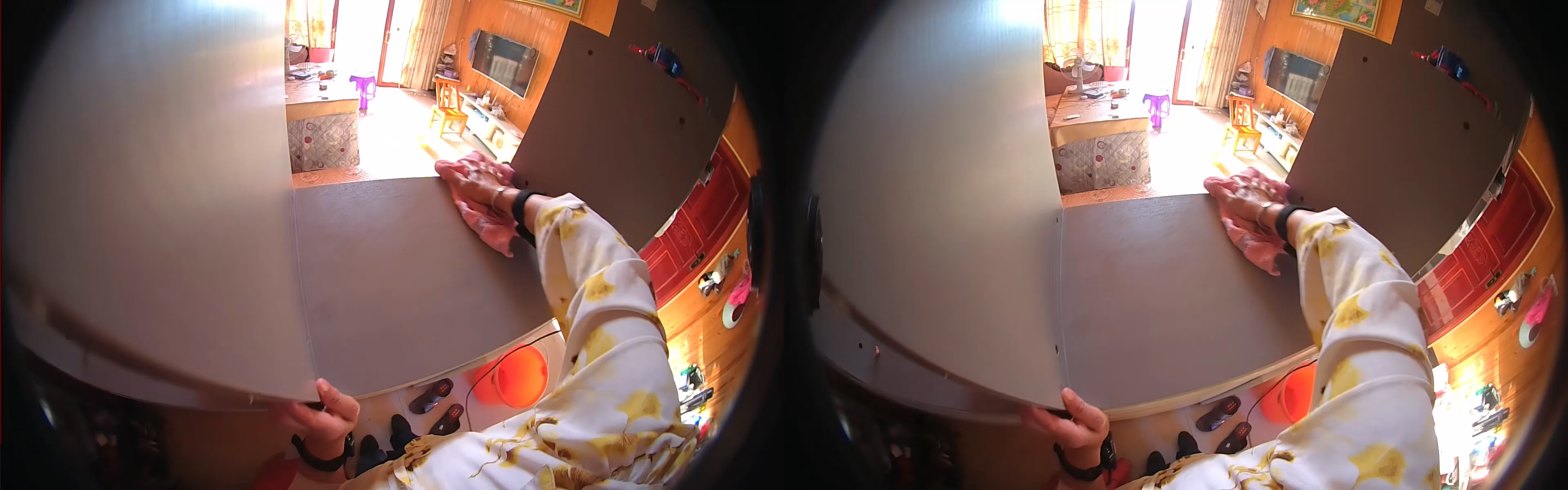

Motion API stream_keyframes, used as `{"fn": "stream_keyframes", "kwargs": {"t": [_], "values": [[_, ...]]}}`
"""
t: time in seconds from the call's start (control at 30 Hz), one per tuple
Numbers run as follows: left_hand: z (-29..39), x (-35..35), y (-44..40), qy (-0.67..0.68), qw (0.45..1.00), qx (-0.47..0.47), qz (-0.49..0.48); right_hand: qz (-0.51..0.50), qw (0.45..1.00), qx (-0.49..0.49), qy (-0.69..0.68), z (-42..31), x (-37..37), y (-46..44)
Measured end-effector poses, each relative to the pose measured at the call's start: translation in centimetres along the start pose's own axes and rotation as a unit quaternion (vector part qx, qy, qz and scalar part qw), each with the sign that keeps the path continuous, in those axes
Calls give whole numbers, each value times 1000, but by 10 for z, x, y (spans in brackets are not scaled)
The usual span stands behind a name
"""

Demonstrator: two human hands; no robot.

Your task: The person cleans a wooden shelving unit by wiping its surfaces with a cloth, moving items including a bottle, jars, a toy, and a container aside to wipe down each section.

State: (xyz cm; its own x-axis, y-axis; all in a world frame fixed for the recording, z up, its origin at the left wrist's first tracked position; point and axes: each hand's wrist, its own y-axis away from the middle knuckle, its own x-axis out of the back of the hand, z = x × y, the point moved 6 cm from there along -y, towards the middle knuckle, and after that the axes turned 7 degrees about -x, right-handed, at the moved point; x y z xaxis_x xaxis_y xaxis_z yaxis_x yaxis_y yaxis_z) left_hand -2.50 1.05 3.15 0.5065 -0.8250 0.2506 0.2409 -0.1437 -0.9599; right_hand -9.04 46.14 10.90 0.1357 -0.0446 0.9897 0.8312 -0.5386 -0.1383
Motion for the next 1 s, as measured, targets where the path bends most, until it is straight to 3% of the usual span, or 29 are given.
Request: {"fn": "stream_keyframes", "kwargs": {"t": [0.13,0.27,0.3,0.4,0.47,0.5,0.57,0.6,0.63,0.67,0.73,0.77,0.87,0.97,1.0], "values": [[0,-2,0,14,1000,-2,1,7,976,119,-183,-74,-21,-17],[-2,-6,-9,13,999,-6,40,-5,837,287,-465,-145,-29,3],[-3,-9,-10,19,999,-9,35,1,820,318,-475,-160,-27,24],[-1,-4,-10,31,999,0,30,56,880,336,-331,-205,-16,120],[-7,2,-21,180,981,28,67,103,904,348,-226,-230,4,169],[-7,1,-26,188,979,19,73,114,905,343,-223,-230,17,187],[-17,-2,-25,311,936,132,94,-28,916,344,-203,-223,19,223],[-12,2,-35,225,964,112,88,-30,918,338,-203,-212,19,234],[-12,0,-37,227,964,112,82,5,900,378,-215,-205,25,249],[-9,-2,-39,143,985,74,57,42,879,418,-227,-196,30,264],[-4,0,-44,34,999,4,24,76,909,361,-193,-164,27,288],[-6,0,-45,35,999,4,24,104,934,305,-153,-143,29,296],[-7,-5,-41,71,997,10,18,200,936,255,-139,-73,39,314],[-6,-7,-40,82,997,-4,11,277,956,61,78,6,47,329],[-7,-7,-40,98,995,11,15,249,966,-50,41,36,44,334]]}}
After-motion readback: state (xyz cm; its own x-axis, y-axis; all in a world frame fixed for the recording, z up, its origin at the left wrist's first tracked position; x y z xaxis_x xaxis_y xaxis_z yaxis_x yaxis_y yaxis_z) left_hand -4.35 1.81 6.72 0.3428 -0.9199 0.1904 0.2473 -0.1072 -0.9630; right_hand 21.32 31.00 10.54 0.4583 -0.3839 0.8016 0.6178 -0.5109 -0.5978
